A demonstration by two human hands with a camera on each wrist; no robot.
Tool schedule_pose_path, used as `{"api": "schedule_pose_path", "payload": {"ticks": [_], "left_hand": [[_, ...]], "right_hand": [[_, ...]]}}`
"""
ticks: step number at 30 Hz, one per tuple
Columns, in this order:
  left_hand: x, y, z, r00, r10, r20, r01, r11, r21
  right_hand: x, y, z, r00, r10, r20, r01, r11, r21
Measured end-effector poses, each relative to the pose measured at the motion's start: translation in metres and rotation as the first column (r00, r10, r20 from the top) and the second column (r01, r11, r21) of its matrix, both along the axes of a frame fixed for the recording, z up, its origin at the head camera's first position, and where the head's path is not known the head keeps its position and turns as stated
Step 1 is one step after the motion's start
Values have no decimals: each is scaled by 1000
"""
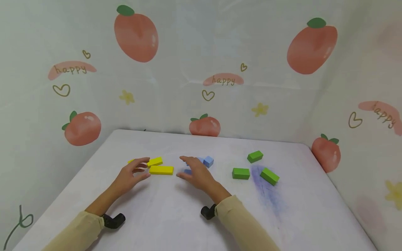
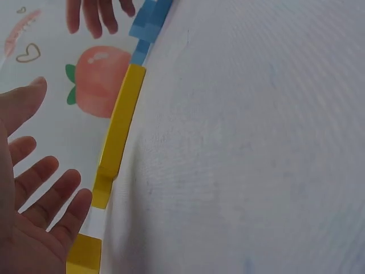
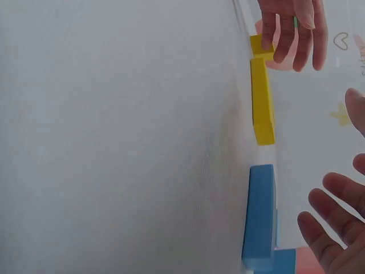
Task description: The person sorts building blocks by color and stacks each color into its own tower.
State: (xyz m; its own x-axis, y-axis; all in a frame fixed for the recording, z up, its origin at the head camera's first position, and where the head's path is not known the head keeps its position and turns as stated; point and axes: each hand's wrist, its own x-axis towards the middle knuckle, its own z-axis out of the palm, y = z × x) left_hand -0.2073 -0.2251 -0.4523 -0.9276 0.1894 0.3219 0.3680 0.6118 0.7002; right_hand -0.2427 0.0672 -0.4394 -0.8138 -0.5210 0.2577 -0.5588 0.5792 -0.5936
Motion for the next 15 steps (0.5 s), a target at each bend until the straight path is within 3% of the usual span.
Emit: {"api": "schedule_pose_path", "payload": {"ticks": [6, 15], "left_hand": [[-2, 0, -1, 995, 55, 81, -59, 997, 51], [-7, 0, -3, 988, 94, 123, -99, 994, 36]], "right_hand": [[-3, -12, -1, 1000, -29, 7, 29, 999, -14], [-10, -28, -2, 998, -54, -37, 54, 999, -6]]}}
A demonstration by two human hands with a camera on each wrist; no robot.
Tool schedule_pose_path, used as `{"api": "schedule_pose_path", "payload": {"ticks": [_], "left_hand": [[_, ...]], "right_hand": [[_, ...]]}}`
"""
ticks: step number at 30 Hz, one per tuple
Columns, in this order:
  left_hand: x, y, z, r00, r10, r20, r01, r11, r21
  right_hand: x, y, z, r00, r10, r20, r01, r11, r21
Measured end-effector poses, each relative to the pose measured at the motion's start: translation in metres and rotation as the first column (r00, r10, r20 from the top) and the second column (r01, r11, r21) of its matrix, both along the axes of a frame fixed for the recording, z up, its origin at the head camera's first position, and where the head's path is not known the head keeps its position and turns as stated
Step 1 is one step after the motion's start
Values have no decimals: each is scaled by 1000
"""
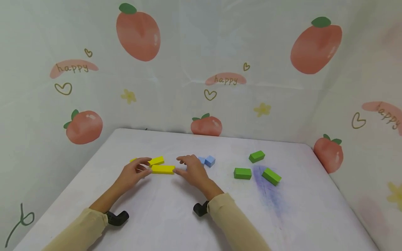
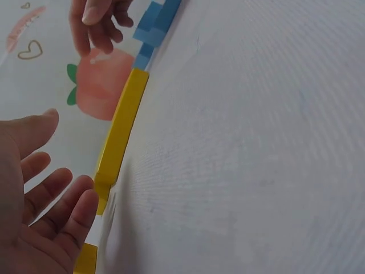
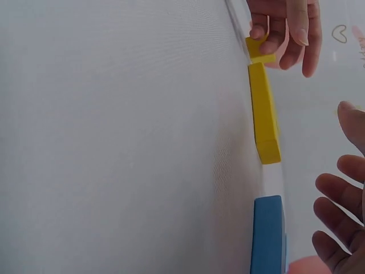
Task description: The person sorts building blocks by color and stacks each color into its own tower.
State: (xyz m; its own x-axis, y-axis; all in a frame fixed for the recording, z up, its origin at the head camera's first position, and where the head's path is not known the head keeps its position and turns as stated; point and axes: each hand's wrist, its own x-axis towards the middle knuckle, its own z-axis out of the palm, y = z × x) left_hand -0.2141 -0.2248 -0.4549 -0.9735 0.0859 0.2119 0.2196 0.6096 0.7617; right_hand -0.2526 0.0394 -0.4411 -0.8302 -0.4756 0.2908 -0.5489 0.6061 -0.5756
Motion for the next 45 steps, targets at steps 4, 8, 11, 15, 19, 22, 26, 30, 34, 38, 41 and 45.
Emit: {"api": "schedule_pose_path", "payload": {"ticks": [4, 8, 11, 15, 19, 22, 26, 30, 34, 38, 41, 45], "left_hand": [[-3, 2, 0, 1000, 3, 28, -3, 1000, 8], [-5, 3, -2, 998, 28, 51, -28, 1000, -3], [-7, 4, -4, 996, 51, 68, -50, 999, -12], [-9, 3, -5, 995, 65, 76, -62, 997, -36], [-13, 3, -6, 995, 62, 76, -58, 997, -56], [-16, 2, -6, 995, 58, 82, -52, 996, -68], [-19, 3, -5, 993, 59, 102, -50, 995, -87], [-21, 4, -5, 990, 67, 126, -53, 993, -109], [-21, 4, -4, 988, 75, 139, -58, 991, -121], [-22, 4, -5, 987, 77, 139, -59, 990, -128], [-22, 4, -6, 988, 77, 133, -58, 989, -136], [-22, 4, -6, 989, 73, 126, -55, 988, -142]], "right_hand": [[-3, -4, -2, 1000, -6, -28, 6, 1000, 9], [-5, -7, -5, 999, -15, -34, 15, 1000, 20], [-7, -10, -8, 999, -33, -27, 34, 998, 46], [-11, -12, -12, 998, -50, -23, 52, 995, 83], [-14, -15, -14, 998, -65, -19, 66, 989, 129], [-14, -17, -14, 997, -66, -33, 71, 984, 163], [-14, -20, -14, 997, -57, -56, 67, 977, 203], [-15, -22, -14, 996, -58, -65, 72, 969, 236], [-15, -24, -16, 996, -64, -66, 80, 960, 268], [-16, -25, -18, 995, -75, -61, 89, 956, 279], [-16, -25, -20, 995, -80, -62, 95, 954, 283], [-16, -25, -21, 995, -83, -58, 96, 953, 289]]}}
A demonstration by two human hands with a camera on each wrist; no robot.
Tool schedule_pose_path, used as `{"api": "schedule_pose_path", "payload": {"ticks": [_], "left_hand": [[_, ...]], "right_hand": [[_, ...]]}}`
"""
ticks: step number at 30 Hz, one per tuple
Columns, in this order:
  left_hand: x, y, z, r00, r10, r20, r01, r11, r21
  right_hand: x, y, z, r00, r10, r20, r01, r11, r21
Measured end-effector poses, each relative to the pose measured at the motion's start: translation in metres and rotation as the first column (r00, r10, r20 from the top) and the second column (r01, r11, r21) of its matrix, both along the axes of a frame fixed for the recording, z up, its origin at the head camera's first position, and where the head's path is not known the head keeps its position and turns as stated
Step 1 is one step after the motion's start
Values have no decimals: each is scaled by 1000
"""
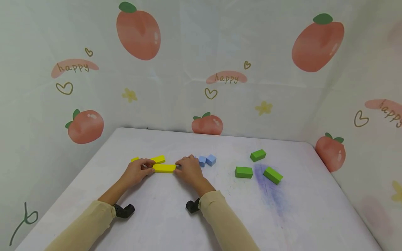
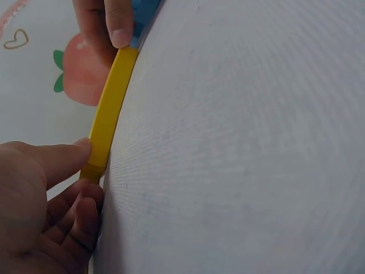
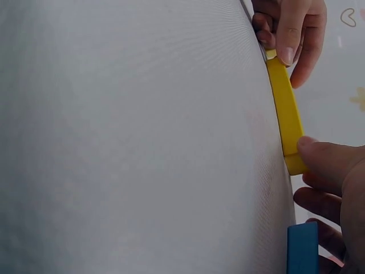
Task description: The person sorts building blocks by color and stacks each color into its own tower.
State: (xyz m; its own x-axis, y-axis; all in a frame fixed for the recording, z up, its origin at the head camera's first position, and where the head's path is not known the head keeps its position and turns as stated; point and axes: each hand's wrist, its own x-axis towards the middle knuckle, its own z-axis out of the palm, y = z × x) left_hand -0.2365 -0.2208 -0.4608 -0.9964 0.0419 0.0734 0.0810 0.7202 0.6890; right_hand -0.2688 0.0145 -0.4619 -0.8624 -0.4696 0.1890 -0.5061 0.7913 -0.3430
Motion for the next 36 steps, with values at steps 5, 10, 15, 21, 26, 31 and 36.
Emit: {"api": "schedule_pose_path", "payload": {"ticks": [5, 10, 15, 21, 26, 31, 36], "left_hand": [[1, 0, 1, 1000, -9, 2, 9, 1000, -2], [2, -1, 4, 1000, -16, 12, 17, 1000, -5], [2, -2, 5, 999, -19, 26, 19, 1000, -12], [3, -2, 8, 999, -18, 48, 19, 1000, -24], [4, -4, 8, 998, -44, 53, 45, 999, -16], [5, -5, 8, 996, -75, 42, 75, 997, 4], [7, -6, 8, 995, -85, 44, 85, 996, 7]], "right_hand": [[1, 1, 1, 1000, 1, 1, -1, 1000, -11], [3, 1, 3, 1000, 2, 15, -2, 1000, -16], [4, 1, 4, 999, -1, 42, 2, 1000, -28], [6, 1, 5, 997, -7, 73, 10, 999, -39], [8, 2, 6, 998, 9, 70, -6, 999, -37], [9, 3, 5, 998, 35, 50, -33, 998, -45], [11, 4, 5, 998, 36, 60, -33, 998, -50]]}}
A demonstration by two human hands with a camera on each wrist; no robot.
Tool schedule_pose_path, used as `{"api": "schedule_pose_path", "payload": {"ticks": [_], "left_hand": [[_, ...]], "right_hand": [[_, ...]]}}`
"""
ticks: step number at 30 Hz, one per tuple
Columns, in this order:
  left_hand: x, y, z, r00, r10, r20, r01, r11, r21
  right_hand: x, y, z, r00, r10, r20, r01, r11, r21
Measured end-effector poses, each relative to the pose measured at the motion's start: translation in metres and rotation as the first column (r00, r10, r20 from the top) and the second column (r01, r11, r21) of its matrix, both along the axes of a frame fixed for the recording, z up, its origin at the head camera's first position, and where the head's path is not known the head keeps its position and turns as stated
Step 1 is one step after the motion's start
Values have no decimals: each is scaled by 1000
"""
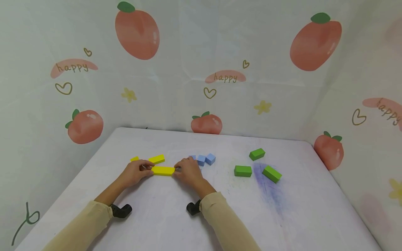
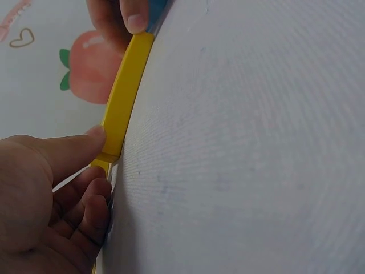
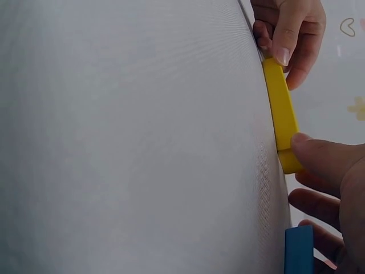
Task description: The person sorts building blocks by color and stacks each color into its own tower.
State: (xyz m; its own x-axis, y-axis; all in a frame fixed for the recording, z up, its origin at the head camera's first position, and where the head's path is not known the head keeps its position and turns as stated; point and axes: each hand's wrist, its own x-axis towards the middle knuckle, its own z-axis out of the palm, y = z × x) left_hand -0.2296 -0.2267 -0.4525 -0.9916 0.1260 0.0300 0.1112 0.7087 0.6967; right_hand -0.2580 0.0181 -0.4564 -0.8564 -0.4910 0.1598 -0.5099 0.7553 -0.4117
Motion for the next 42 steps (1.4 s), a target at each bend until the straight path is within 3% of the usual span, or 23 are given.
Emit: {"api": "schedule_pose_path", "payload": {"ticks": [24, 32, 42], "left_hand": [[2, 2, 1, 999, 35, -10, -35, 999, 16], [1, 4, 1, 991, 115, -61, -112, 992, 50], [-6, 9, 0, 969, 239, -67, -241, 970, -21]], "right_hand": [[1, 1, -1, 999, 0, 40, 1, 1000, -20], [1, 2, 1, 999, 0, 42, 1, 999, -35], [0, 0, 1, 995, -11, 101, 16, 999, -46]]}}
